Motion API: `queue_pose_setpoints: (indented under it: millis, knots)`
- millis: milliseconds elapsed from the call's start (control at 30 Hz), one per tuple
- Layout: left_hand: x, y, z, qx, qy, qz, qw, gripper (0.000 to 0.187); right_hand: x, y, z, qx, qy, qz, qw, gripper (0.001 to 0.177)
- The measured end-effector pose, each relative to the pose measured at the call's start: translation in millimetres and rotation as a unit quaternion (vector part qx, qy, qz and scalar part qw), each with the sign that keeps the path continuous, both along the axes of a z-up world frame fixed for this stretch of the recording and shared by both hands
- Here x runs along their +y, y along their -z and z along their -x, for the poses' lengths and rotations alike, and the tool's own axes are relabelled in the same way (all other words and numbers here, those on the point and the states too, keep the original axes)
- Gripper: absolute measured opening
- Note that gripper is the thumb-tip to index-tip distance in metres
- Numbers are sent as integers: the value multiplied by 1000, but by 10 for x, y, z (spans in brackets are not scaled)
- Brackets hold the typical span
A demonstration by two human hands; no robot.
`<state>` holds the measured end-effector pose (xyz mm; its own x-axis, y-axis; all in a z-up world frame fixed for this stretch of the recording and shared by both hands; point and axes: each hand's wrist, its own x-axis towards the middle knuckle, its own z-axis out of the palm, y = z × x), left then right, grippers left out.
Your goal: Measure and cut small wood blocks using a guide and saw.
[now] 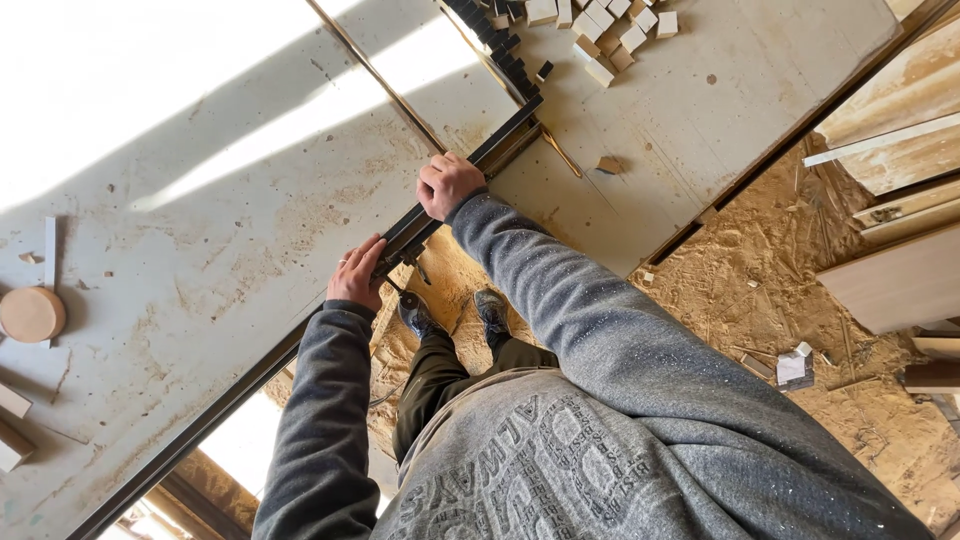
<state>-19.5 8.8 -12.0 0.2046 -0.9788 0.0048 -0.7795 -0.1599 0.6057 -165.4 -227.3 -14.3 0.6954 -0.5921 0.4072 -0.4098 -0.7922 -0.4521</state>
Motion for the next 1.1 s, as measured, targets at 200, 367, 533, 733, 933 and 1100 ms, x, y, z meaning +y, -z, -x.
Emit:
queue_pose_setpoints:
  millis: [200, 367, 533, 733, 933, 1100]
  knots:
    - [-76, 7, -90, 12, -12, -2, 1000, 74, -96, 23, -112, 17, 0, -8, 1000, 12]
    - [-121, -9, -186, 22, -15, -8, 1000, 72, -157, 74, -209, 38, -1, -15, 999, 12]
    - [-171, -45, -222, 16, -17, -22, 999, 76, -214, 158, -274, 78, 5, -45, 996, 11]
    - [-156, -95, -208, 24, -17, -25, 999, 74, -193, 52, -257, 54, 8, -36, 998, 10]
    - [-17, -279, 17, 26, -21, -30, 999, 75, -52, -97, -34, 59, 9, -38, 997, 12]
    - [219, -344, 326, 4, -22, 35, 999, 69, 142, -217, 289, 70, 9, -47, 996, 14]
